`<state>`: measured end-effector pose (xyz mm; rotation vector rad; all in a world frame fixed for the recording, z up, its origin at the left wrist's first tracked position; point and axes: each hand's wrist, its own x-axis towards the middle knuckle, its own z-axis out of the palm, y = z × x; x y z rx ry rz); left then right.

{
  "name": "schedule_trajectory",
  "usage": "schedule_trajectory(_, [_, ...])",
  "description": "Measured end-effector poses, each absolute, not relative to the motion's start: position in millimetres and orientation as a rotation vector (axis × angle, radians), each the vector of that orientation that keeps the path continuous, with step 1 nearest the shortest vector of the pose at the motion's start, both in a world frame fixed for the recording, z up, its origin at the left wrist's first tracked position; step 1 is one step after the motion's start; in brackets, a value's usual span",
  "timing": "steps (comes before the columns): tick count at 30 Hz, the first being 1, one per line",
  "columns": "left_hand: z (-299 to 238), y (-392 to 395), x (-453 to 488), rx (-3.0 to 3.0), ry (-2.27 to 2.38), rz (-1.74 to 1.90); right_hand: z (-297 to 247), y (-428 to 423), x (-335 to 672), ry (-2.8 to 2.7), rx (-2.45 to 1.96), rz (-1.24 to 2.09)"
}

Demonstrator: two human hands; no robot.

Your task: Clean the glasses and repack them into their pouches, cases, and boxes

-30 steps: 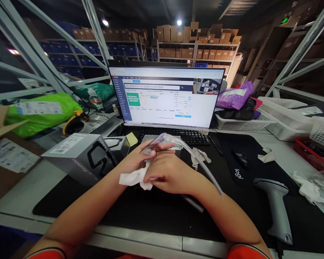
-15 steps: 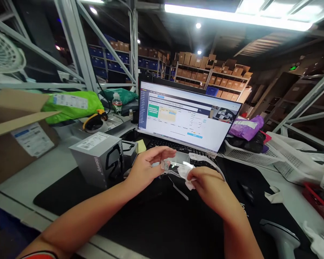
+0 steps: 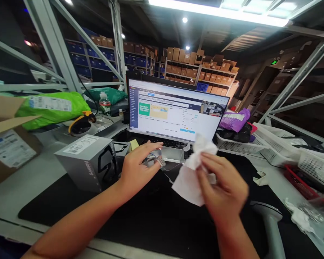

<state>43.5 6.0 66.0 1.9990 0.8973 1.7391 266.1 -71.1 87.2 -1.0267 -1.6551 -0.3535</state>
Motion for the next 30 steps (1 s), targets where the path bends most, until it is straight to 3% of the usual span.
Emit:
schedule_trajectory(10, [50, 16, 49, 2.515, 0.772, 1.926, 53, -34, 206, -1.916, -0.597, -0.665])
schedule_trajectory(16, [48, 17, 54, 2.401, 0.932, 1.904, 61, -9, 223, -1.577, -0.782, -0.552])
schedule_trajectory(23, [42, 26, 51, 2.485, 0.817, 1.851, 44, -11, 207, -1.89, -0.597, -0.561])
schedule_trajectory(30, [45, 21, 53, 2.43, 0.886, 1.694, 50, 0, 219, -1.614, -0.802, -0.58])
